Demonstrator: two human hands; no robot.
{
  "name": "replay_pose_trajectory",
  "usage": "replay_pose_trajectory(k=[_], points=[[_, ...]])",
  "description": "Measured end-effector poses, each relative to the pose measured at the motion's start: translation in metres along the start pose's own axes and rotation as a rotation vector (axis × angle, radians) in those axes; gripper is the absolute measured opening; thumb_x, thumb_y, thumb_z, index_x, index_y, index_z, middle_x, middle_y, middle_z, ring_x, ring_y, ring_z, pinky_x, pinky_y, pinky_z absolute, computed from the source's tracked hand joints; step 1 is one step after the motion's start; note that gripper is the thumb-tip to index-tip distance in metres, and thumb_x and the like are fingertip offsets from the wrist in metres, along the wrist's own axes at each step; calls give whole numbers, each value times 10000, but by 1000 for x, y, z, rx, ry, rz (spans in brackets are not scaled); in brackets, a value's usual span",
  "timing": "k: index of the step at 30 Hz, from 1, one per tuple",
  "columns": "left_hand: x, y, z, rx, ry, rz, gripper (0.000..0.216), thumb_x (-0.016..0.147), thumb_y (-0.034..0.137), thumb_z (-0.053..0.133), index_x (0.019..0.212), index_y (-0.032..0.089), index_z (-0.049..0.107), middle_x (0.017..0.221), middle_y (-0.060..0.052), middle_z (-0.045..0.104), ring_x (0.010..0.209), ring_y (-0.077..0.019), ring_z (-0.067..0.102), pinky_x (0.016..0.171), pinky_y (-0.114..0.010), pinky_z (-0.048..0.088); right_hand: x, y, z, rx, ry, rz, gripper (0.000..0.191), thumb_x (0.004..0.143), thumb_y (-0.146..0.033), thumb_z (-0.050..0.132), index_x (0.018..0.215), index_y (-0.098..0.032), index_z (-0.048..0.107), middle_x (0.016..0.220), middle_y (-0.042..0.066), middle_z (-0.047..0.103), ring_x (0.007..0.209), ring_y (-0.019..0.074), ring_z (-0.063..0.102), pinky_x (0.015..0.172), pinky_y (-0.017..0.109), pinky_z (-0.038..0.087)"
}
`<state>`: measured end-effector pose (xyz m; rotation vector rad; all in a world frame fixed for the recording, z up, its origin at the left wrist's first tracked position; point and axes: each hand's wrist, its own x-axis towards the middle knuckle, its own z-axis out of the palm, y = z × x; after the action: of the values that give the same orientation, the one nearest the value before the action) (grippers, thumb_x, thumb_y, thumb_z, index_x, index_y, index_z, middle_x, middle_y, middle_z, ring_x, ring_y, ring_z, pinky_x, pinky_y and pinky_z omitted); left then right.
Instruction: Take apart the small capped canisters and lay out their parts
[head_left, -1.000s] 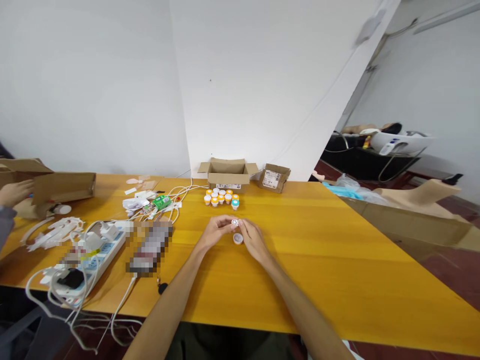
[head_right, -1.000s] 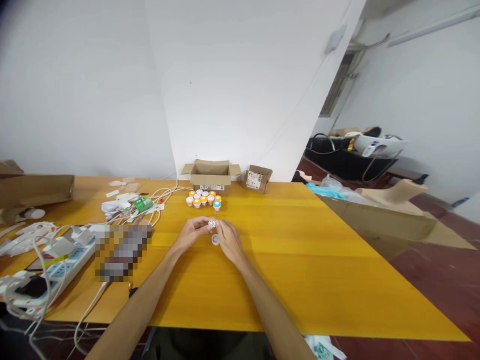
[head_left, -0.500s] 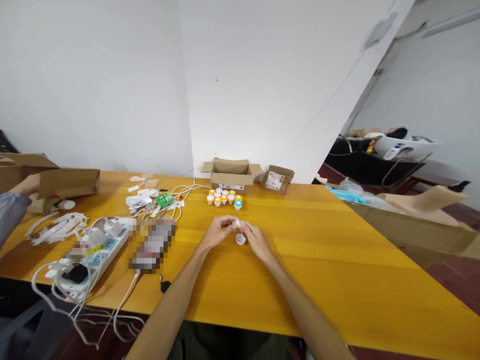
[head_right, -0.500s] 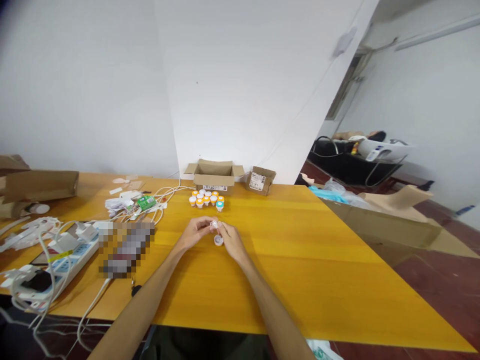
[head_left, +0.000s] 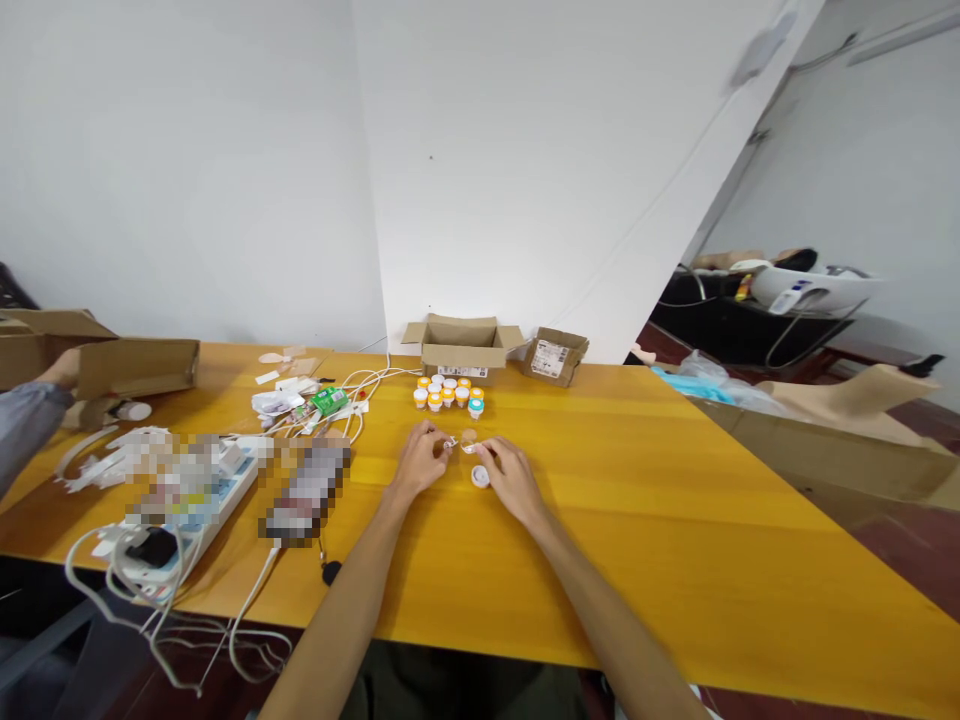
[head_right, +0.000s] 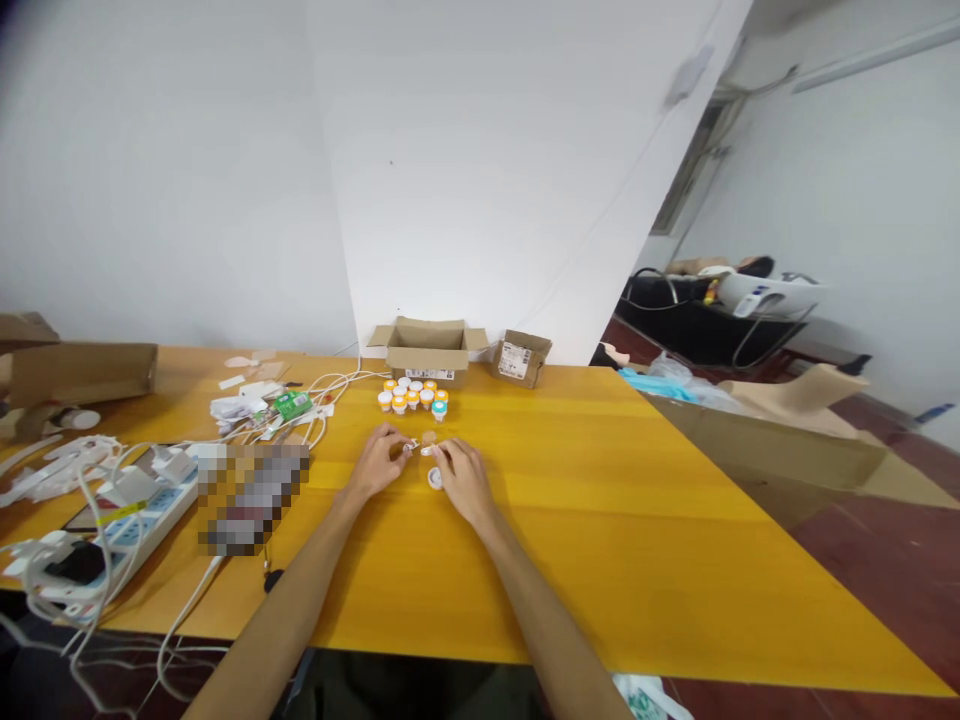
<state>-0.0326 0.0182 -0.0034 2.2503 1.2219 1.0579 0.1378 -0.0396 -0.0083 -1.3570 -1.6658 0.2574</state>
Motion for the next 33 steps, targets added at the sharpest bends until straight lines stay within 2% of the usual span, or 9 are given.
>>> replay_pose_trajectory(k=[4, 7, 11, 15, 19, 25, 33], points=[[-1, -1, 1, 2, 13, -18, 245, 727, 86, 616, 871, 245, 734, 932, -50, 620, 964, -231, 579, 925, -369, 474, -1, 2, 2, -44, -1, -19, 316, 944, -404, 426, 747, -257, 624, 773, 37, 663, 782, 224, 607, 736, 331, 414], [1, 5, 0, -83, 41, -26, 249, 741, 83, 594, 878, 238, 733, 949, -50, 632, 980, -219, 582, 934, -359, 460, -1, 2, 3, -48, -4, -16, 290, 939, -389, 448, 761, -260, 638, 784, 38, 668, 798, 224, 611, 739, 327, 404], [3, 14, -1, -319, -56, -38, 154, 811, 258, 614, 894, 220, 738, 889, -37, 692, 840, -187, 603, 813, -316, 480, -1, 2, 4, -26, -10, -13, 272, 933, -372, 471, 778, -256, 662, 794, 38, 677, 801, 223, 616, 744, 327, 403], [3, 20, 0, -493, -184, -97, 222, 777, 391, 661, 851, 196, 738, 801, -29, 722, 701, -164, 596, 690, -281, 463, 0, 4, 5, 27, -23, -19, 263, 928, -372, 485, 817, -258, 694, 812, 41, 693, 807, 220, 623, 745, 326, 418], [4, 19, 0, -558, -168, -139, 214, 739, 391, 699, 792, 188, 737, 770, -29, 728, 676, -160, 603, 672, -275, 455, 2, 4, 4, 61, -28, -9, 268, 919, -376, 493, 823, -255, 712, 809, 45, 699, 807, 222, 629, 744, 329, 438], [7, 15, -4, -481, -54, -138, 106, 750, 289, 683, 745, 194, 729, 743, -16, 717, 680, -158, 598, 701, -281, 469, 4, 3, -3, 96, -4, -10, 252, 908, -348, 494, 821, -250, 708, 819, 40, 707, 810, 211, 635, 769, 322, 467], [4, 10, -1, -114, -15, -28, 53, 748, 191, 706, 743, 236, 734, 870, -30, 651, 918, -207, 574, 908, -376, 441, 5, 7, -5, 21, 39, 18, 232, 878, -264, 487, 734, -241, 668, 765, 38, 695, 756, 209, 635, 732, 322, 477]])
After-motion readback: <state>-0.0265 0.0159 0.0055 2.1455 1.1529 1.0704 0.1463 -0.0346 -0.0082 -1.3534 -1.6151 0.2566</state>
